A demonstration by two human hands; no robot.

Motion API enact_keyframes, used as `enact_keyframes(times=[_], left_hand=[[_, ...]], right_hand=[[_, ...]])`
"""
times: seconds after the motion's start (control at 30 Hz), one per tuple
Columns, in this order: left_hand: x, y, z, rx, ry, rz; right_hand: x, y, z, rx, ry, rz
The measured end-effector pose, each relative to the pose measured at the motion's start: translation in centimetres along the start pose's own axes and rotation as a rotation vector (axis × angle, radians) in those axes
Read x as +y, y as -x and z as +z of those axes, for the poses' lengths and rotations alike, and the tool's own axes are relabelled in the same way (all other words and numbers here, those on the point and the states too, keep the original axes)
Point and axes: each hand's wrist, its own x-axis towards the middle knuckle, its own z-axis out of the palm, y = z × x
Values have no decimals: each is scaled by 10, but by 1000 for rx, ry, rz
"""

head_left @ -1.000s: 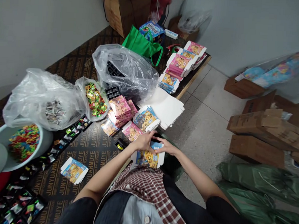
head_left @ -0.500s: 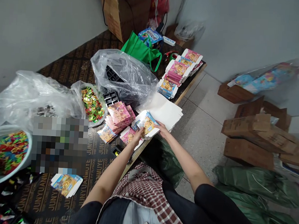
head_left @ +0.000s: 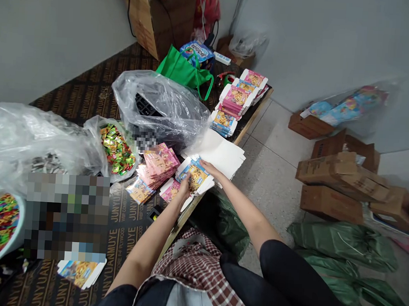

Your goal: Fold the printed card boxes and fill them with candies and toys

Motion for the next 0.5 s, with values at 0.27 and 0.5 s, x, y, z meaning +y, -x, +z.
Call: enact_keyframes(times=[0.27,0.5], left_hand=[[15,33,-5,73,-20,-22],[66,76,-68,550,-291,665]], right_hand=[[-19,16,9,37,77,45],[-78,-16,69,14,-92,-182]])
